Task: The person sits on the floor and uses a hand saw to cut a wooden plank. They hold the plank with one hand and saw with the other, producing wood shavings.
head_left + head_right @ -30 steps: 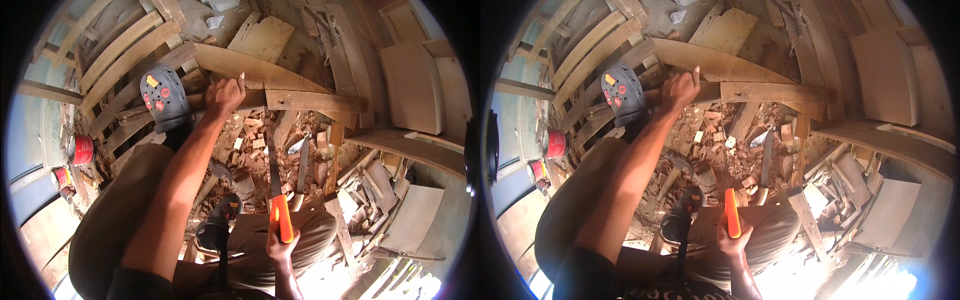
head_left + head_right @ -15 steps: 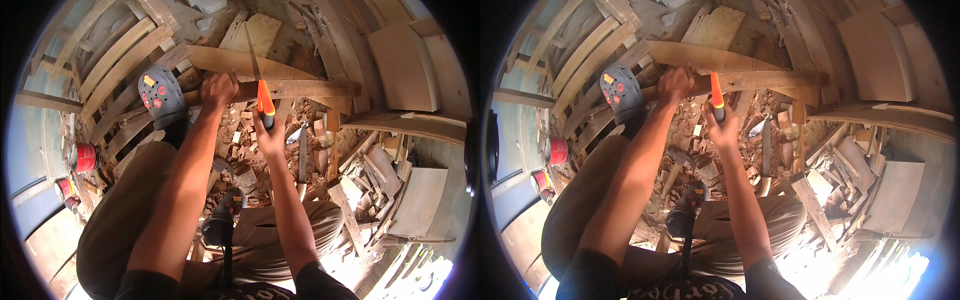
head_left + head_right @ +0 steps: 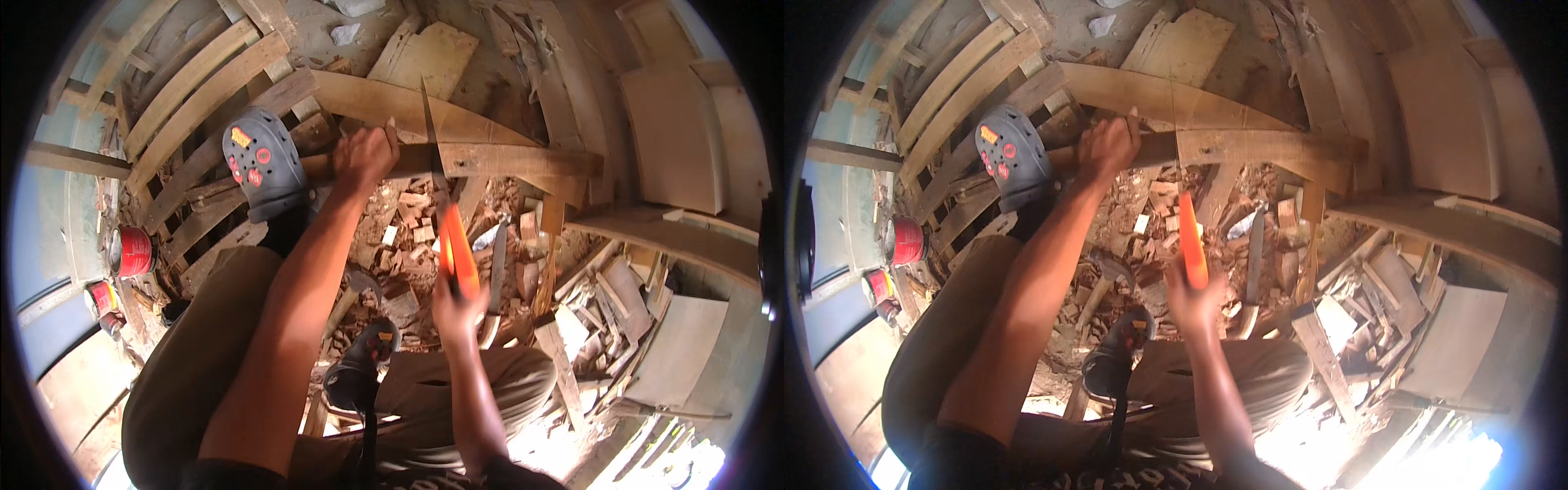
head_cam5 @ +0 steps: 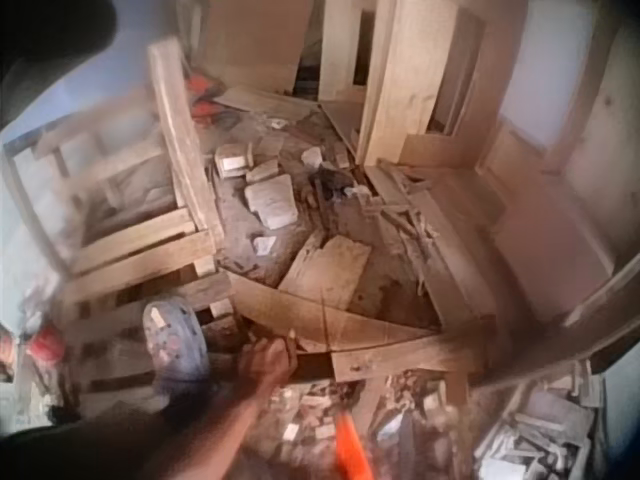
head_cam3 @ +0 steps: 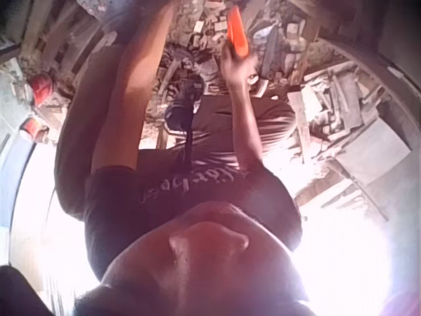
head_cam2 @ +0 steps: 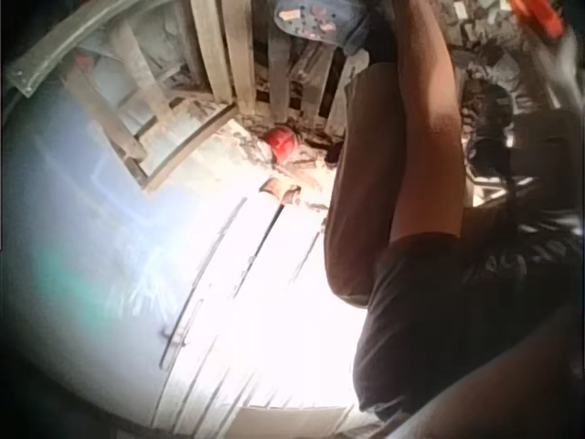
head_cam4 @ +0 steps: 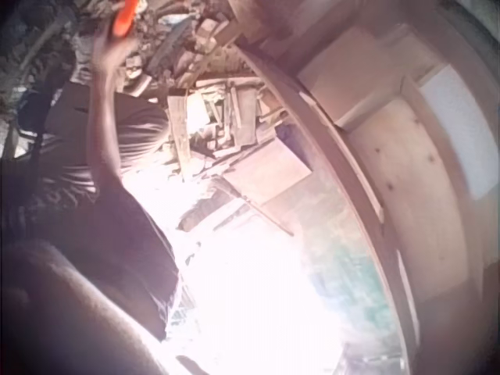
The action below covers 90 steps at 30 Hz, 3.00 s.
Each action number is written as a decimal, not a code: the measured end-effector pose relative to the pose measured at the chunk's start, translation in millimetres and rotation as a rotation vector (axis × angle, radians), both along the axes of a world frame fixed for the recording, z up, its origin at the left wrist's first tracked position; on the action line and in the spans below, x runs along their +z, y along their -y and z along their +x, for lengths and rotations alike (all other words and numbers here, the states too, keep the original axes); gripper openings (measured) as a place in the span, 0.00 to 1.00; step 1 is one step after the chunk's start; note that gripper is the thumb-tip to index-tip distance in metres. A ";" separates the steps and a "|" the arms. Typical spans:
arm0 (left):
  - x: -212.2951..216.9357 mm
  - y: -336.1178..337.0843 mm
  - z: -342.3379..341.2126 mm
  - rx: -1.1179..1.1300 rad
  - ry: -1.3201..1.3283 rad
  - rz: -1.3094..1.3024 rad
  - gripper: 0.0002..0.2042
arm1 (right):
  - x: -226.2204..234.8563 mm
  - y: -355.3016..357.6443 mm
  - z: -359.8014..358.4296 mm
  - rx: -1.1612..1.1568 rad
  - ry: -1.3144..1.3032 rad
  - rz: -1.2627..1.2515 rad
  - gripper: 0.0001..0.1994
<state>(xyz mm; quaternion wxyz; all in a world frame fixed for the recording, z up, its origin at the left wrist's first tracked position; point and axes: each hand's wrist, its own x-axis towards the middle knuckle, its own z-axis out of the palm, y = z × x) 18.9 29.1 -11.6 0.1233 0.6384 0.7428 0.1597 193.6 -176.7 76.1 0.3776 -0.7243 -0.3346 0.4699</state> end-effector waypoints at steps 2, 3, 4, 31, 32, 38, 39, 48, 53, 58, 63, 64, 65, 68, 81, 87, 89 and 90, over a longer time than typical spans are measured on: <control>19.7 -9.7 6.0 0.021 -0.062 -0.087 0.23 | -19.3 -47.8 -16.2 0.079 0.069 0.131 0.07; 16.9 -7.8 -3.6 0.010 -0.050 -0.116 0.23 | -17.0 -34.4 -19.7 0.084 0.087 0.092 0.06; 12.6 -3.1 -8.6 -0.001 -0.036 -0.145 0.23 | -12.8 -15.4 -19.2 0.089 0.106 0.052 0.05; 10.1 -12.6 -2.9 -0.001 -0.098 0.029 0.23 | -36.4 -56.9 -8.4 0.160 0.070 0.130 0.03; 11.6 -12.1 -2.9 -0.006 -0.095 0.033 0.23 | -36.1 -56.7 -7.2 0.154 0.065 0.134 0.03; 6.9 -14.4 -14.3 -0.005 -0.062 0.088 0.24 | -18.4 -15.1 -4.0 0.167 0.078 0.097 0.06; 1.3 -12.4 -19.4 0.014 -0.054 0.100 0.24 | -9.1 24.7 0.0 0.162 0.081 0.125 0.05; -10.2 -14.6 -1.9 -0.087 -0.094 0.144 0.22 | -4.4 -33.5 6.4 0.118 0.019 -0.064 0.07; 9.1 -7.6 -6.0 0.042 -0.092 0.001 0.22 | 35.5 70.9 32.9 0.337 0.207 0.131 0.15; 16.7 -12.8 -0.3 -0.015 -0.044 -0.106 0.26 | -7.6 -92.1 -7.3 0.197 0.114 0.016 0.11; 10.8 -11.5 -13.8 0.025 -0.065 -0.076 0.25 | -3.5 41.4 13.3 0.200 0.195 0.112 0.10; 9.1 -9.9 -9.8 0.053 -0.079 -0.067 0.23 | 25.3 73.9 38.8 0.359 0.226 0.145 0.11; 10.8 -10.9 -4.7 0.062 -0.096 -0.049 0.21 | 40.6 78.2 37.1 0.208 0.041 0.153 0.12; 13.7 -8.2 9.9 0.029 -0.120 -0.052 0.22 | 37.9 0.5 17.7 0.075 0.012 -0.048 0.12; 0.6 -12.6 -6.1 -0.018 -0.163 0.089 0.25 | 8.9 -60.9 -0.1 0.198 0.069 -0.073 0.11; -2.2 -10.4 -9.4 0.011 -0.194 0.075 0.24 | 16.9 43.6 25.0 0.236 0.131 0.082 0.02; -1.7 -6.8 1.4 0.060 -0.192 0.179 0.24 | 39.5 77.8 58.2 0.366 0.047 0.177 0.08; -1.0 -13.1 2.5 0.054 -0.176 0.159 0.24 | 36.6 56.2 46.2 0.271 0.026 0.104 0.07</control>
